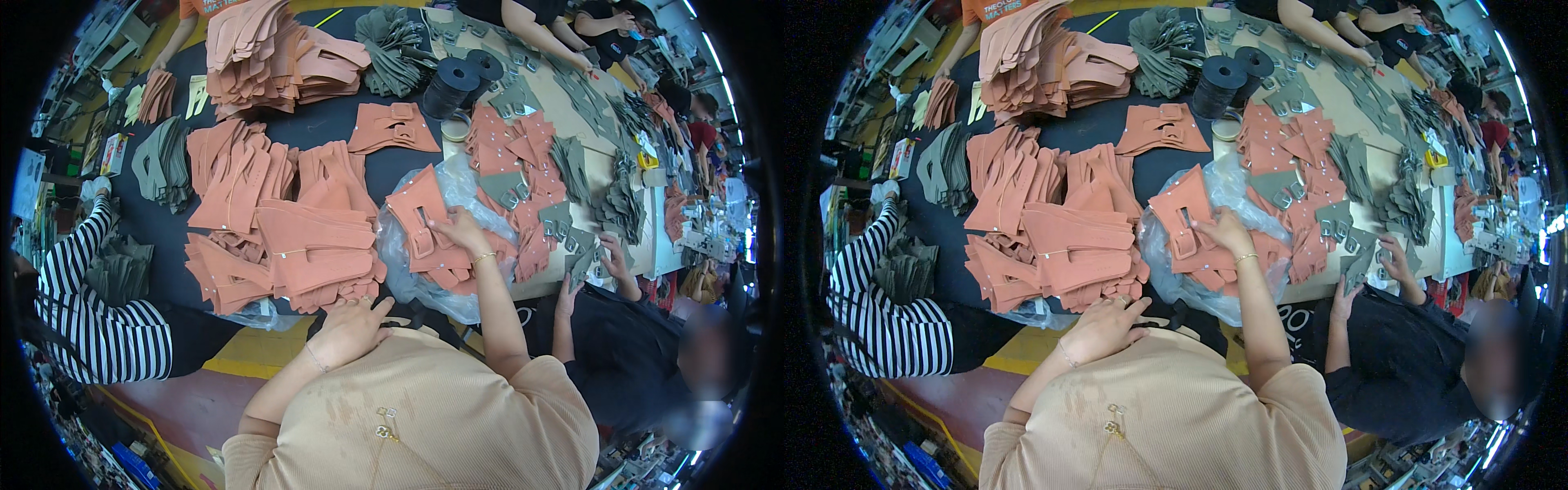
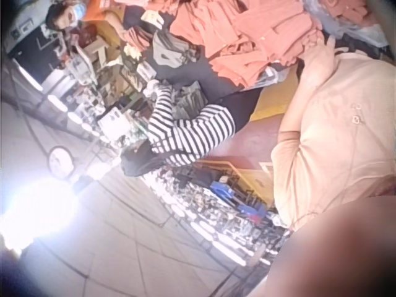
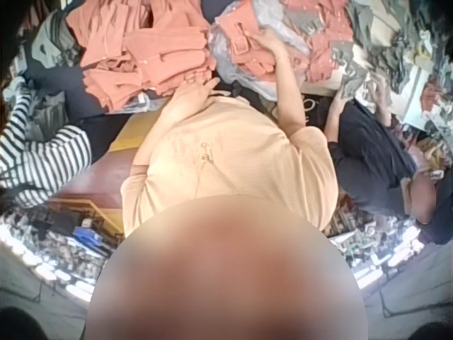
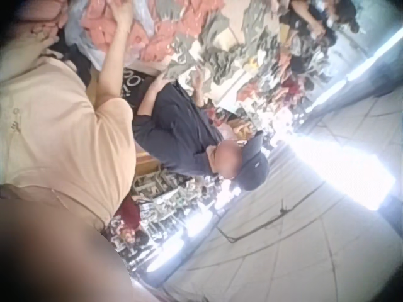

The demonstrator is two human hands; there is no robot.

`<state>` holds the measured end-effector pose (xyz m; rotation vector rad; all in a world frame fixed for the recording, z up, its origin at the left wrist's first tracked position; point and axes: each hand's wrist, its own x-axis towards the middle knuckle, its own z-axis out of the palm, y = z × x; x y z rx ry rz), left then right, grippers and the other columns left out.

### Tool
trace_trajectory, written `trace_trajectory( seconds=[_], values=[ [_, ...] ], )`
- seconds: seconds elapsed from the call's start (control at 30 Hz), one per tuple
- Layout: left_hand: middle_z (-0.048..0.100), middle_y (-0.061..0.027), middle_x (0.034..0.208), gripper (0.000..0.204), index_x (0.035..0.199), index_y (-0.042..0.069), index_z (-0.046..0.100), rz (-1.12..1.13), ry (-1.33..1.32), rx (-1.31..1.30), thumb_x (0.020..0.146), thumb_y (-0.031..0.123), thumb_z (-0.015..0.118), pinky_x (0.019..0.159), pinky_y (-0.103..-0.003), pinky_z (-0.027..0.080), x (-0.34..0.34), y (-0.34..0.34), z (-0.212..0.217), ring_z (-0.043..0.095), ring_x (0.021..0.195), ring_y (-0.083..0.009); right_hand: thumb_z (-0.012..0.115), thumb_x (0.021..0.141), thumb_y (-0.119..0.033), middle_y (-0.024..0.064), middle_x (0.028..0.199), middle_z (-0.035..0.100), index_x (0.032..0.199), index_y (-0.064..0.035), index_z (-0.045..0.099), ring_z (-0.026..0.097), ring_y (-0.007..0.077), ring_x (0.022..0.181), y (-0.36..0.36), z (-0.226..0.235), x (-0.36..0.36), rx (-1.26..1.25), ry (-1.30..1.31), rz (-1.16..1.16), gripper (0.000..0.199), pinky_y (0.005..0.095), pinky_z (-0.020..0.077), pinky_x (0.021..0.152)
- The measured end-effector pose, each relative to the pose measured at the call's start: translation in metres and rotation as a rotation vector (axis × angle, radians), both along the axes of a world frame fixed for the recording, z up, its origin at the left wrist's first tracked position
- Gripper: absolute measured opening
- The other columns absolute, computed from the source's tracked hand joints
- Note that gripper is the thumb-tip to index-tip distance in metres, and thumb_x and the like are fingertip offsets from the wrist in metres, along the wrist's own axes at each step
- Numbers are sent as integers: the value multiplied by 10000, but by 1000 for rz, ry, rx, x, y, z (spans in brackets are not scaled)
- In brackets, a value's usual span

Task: The person sorts and stacks pink fabric pieces on a table, occasionally placing them into a clear plastic bag. The person also handles a rubber band and moves other fabric pieces aside to access the work area.

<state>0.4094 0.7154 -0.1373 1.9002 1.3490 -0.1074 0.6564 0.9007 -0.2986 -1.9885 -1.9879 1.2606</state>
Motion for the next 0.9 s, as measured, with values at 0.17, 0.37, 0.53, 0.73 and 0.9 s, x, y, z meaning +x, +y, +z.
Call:
trace_trajectory(
  seconds=[0.17, 0.37, 0.53, 0.73, 0.9],
  values=[
    [608, -223, 1106, 548, 1346, 73, 481, 17, 13, -20, 902, 369, 605, 924, -459, 455, 2, 0, 0, 607, 1037, -379, 784, 648, -627, 316, 1205, 565, 1262, 120, 491, 597, 392, 1119, -3, 12, -1, -3, -48, -1, 1010, 408, 469, 963],
    [595, -209, 1135, 542, 1351, 72, 483, 2, -1, -6, 909, 366, 593, 945, -459, 442, 3, 3, -2, 592, 1060, -378, 801, 628, -611, 326, 1178, 589, 1217, 124, 524, 603, 381, 1122, 2, 17, -15, -11, -76, 59, 982, 402, 469, 957],
    [588, -202, 1151, 540, 1353, 73, 482, 8, 13, -20, 914, 370, 584, 939, -457, 446, 1, 2, -4, 594, 1054, -371, 798, 635, -580, 320, 1112, 629, 1155, 130, 557, 639, 397, 1049, 3, 27, -18, -58, -7, 49, 913, 403, 490, 912],
    [597, -192, 1144, 536, 1340, 78, 490, -14, 5, 28, 908, 379, 589, 918, -461, 456, 1, 2, -4, 608, 1024, -371, 758, 652, -629, 310, 1043, 648, 1149, 152, 546, 657, 382, 998, 0, 32, -19, -19, -76, 94, 949, 395, 504, 869],
    [606, -218, 1107, 550, 1346, 51, 491, 18, 12, -9, 900, 351, 601, 936, -446, 431, -1, 0, -2, 610, 1031, -366, 766, 740, -522, 271, 1121, 623, 1226, 126, 492, 642, 309, 1011, -5, 10, -10, -114, 152, -196, 855, 368, 507, 871]
  ],
)
